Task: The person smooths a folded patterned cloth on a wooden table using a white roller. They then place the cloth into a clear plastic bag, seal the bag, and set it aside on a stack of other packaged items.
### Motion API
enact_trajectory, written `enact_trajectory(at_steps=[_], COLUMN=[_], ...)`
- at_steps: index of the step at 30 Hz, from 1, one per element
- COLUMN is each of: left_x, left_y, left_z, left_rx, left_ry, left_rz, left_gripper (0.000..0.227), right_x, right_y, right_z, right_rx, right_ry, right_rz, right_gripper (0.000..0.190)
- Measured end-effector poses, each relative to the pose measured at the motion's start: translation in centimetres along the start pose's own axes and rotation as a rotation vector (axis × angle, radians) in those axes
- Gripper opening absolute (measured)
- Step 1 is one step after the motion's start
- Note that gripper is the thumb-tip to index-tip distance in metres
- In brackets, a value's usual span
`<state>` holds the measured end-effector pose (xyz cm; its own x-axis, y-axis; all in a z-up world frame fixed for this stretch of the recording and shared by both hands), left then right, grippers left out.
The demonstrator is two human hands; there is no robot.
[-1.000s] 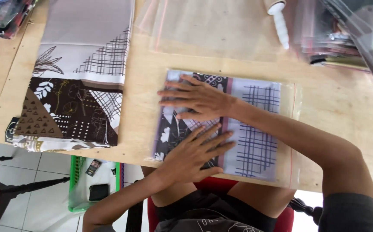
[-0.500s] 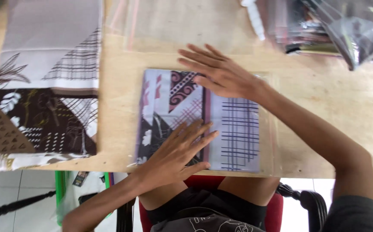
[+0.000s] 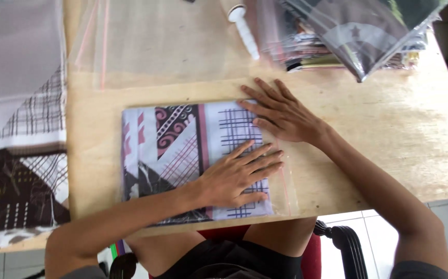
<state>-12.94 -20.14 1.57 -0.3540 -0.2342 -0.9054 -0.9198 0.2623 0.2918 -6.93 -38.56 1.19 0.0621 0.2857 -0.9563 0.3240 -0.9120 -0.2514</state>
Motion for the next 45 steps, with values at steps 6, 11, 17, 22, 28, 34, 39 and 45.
enact_trajectory(at_steps=[6,11,17,22,28,34,39,45], left_x=[0.0,-0.2,-0.5,-0.8,-1.3,-2.2,-1.7,-2.0], left_y=[-0.1,-1.1,-8.6,-11.9,-11.2,-10.4,-10.6,-10.2], left_z=[-0.2,-0.7,-1.8,-1.5,-1.7,-2.0,-2.1,-2.4], left_rx=[-0.017,-0.074,-0.210,-0.200,-0.205,-0.175,-0.171,-0.165], left_ry=[-0.036,-0.078,0.015,0.120,0.100,0.106,0.092,0.073], left_rz=[0.019,0.119,-0.040,-0.129,-0.142,-0.160,-0.216,-0.249], left_gripper=[0.068,0.074,0.060,0.051,0.049,0.046,0.047,0.039], right_x=[-0.1,-0.8,0.5,-1.1,-1.6,-3.2,-2.9,-2.0], right_y=[2.4,3.3,7.0,6.3,4.4,2.4,2.5,2.5], right_z=[-0.7,-0.7,0.0,0.3,0.6,0.9,0.9,0.9], right_rx=[0.024,-0.038,0.092,0.067,-0.014,-0.017,0.006,0.005], right_ry=[0.034,0.173,0.211,0.229,0.287,0.277,0.248,0.235], right_rz=[-0.147,-0.402,-0.394,-0.403,-0.148,-0.031,-0.025,0.017], right_gripper=[0.046,0.026,0.019,0.011,0.007,0.007,0.007,0.005])
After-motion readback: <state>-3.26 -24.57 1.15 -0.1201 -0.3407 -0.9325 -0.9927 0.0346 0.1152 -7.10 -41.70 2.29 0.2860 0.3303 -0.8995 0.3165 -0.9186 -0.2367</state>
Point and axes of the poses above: each hand's wrist, its own z-axis away from the middle knuckle, its own x-axis out of the palm, y = z × x, the point moved 4 cm from there along -z, towards the middle knuckle, and after that the axes turned 15 degrees about x, right-handed, at the moved point
